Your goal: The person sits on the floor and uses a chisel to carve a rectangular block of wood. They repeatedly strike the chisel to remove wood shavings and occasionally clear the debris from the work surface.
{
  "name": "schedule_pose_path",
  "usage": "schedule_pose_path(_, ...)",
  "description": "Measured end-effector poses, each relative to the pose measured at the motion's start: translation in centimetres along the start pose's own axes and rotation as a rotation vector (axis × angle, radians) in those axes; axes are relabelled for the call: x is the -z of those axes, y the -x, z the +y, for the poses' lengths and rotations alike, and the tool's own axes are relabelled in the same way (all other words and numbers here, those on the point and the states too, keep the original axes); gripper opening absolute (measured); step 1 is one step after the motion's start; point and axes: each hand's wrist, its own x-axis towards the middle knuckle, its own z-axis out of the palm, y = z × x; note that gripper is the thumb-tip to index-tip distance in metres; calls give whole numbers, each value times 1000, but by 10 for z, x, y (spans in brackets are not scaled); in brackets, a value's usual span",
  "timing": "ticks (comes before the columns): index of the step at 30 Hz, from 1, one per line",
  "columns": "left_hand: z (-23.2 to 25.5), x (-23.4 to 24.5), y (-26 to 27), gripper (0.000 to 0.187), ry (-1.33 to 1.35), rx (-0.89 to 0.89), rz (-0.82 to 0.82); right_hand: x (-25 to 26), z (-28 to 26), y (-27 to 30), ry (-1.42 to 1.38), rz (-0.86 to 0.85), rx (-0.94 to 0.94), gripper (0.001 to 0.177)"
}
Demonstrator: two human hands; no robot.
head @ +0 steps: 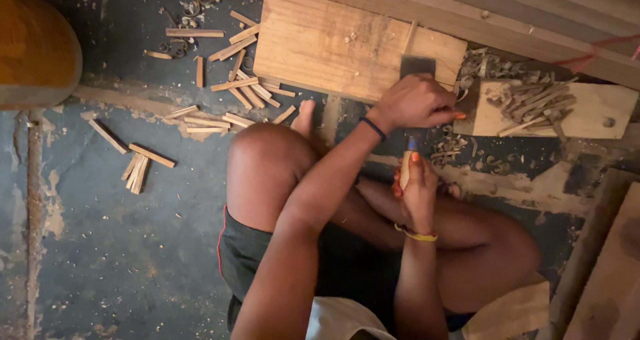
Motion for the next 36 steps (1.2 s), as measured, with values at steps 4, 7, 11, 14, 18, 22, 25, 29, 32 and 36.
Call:
schedule_pose_path(4,0,3,-2,43,25,116,-70,-4,-5,2,73,11,-30,41)
schedule_pose_path(7,-2,4,-2,45,18,110,-69,-7,-5,4,64,-4,-36,42)
schedule_pose_path(11,-5,2,-2,42,-4,147,-123,-7,4,-1,112,-30,-53,44)
schedule_pose_path(14,-6,0,-1,38,-40,124,-79,-3,16,-12,97,-70,-13,46)
schedule_pose_path(18,-9,-6,-1,29,-62,136,-87,3,28,-19,85,-74,-50,42)
schedule_pose_path(22,-13,-13,1,24,-38,111,-80,7,27,-22,97,-93,-51,43)
schedule_pose_path(25,-16,-18,1,26,-110,76,-47,6,23,-23,85,-77,-115,42)
schedule_pose_path(29,-19,-16,-2,28,-118,103,-129,0,15,-20,71,-54,-138,40)
schedule_pose_path(32,-22,-16,-5,24,-82,96,-162,-8,14,-16,61,-23,-126,37)
schedule_pose_path(36,-34,-12,-8,17,-38,41,-131,-19,15,-25,56,-22,-65,39)
